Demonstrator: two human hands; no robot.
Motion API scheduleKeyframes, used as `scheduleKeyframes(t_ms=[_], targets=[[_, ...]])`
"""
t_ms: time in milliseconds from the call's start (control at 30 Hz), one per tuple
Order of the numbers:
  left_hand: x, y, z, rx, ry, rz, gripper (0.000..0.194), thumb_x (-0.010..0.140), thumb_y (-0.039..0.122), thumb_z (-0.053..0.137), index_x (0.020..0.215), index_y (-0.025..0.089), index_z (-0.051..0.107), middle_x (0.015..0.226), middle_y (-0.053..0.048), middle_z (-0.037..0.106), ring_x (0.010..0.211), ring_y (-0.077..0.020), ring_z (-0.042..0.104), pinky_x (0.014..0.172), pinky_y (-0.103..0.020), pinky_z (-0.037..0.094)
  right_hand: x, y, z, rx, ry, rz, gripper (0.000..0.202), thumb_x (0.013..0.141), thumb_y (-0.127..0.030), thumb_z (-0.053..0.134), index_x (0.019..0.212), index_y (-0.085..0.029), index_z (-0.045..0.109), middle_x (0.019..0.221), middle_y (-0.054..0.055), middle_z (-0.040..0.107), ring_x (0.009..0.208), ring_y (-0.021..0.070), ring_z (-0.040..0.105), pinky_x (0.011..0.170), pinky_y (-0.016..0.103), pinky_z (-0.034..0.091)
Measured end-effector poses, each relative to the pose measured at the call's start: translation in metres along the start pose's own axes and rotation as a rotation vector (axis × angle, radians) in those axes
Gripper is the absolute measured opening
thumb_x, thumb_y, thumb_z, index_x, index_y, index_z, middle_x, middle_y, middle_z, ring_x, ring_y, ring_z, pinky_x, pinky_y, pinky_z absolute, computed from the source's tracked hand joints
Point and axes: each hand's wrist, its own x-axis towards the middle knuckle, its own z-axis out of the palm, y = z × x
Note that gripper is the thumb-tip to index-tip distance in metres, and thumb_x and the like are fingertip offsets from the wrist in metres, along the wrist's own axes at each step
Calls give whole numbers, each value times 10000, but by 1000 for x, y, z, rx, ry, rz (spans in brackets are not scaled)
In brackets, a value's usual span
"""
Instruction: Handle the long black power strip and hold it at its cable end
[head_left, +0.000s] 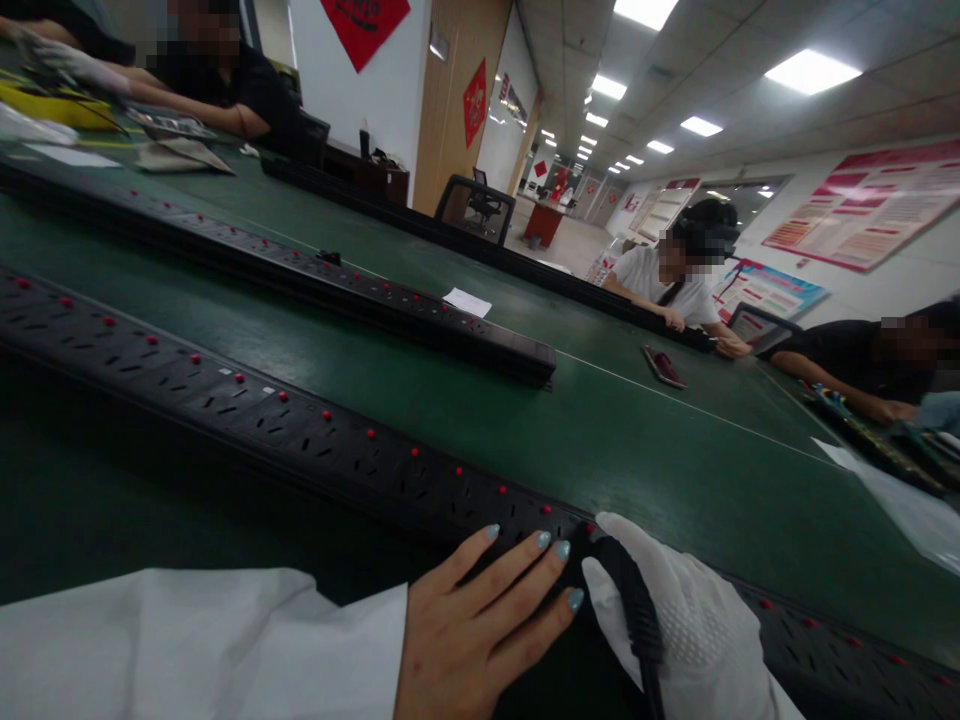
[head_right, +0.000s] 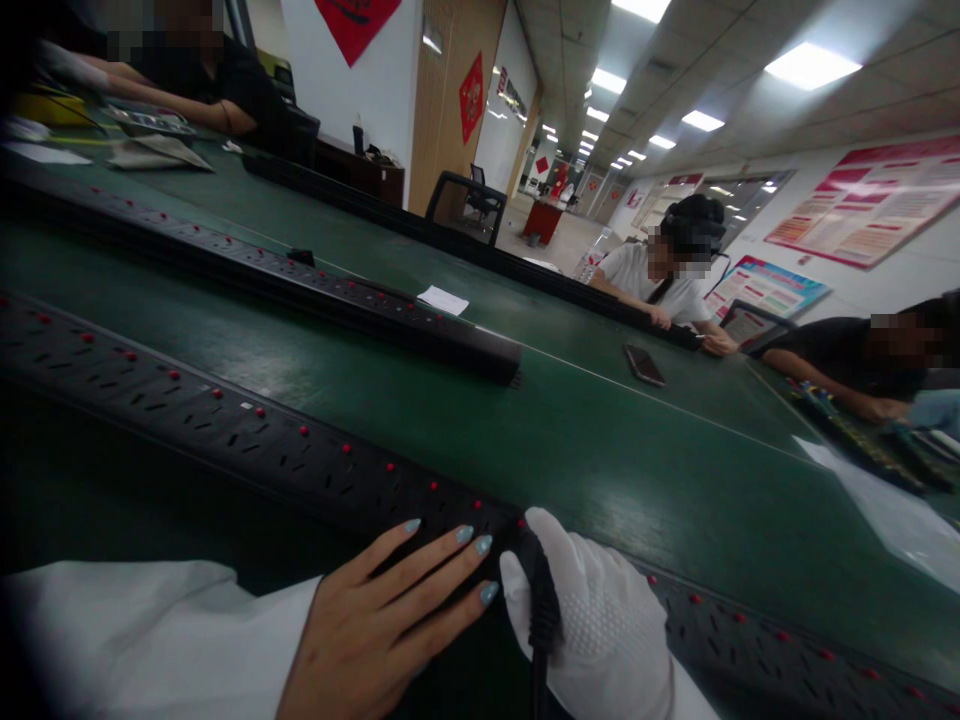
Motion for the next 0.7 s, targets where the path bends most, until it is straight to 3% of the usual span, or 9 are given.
scheduleKeyframes(t_ms=[300, 500, 700], targets=[[1, 1, 0, 6, 2, -13, 326, 979, 209, 384, 1261, 226, 548, 1396, -19, 460, 1358, -191, 271, 1109, -420, 85, -3, 0, 2, -8, -15, -3, 351, 839, -340, 526, 1120, -140, 593, 912, 74, 690, 697, 158, 622, 634, 276, 463], [1, 0, -1, 19, -16, -1, 342, 977, 220, 385, 1290, 229, 523, 1409, -19, 444, 1366, -198, 257, 1112, -427, 75, 3, 0, -2, 18, -34, -12, 353, 849, -382, 505, 1087, -138, 598, 804, 56, 676, 621, 136, 602, 594, 248, 455], [0, -1, 0, 19, 2, 5, 343, 990, 222, 364, 1296, 226, 519, 1405, -26, 449, 1355, -204, 284, 1108, -429, 95, 0, 0, 0, 22, -20, -13, 402, 827, -391, 545, 1125, -122, 573, 882, 70, 679, 683, 158, 621, 622, 271, 466]])
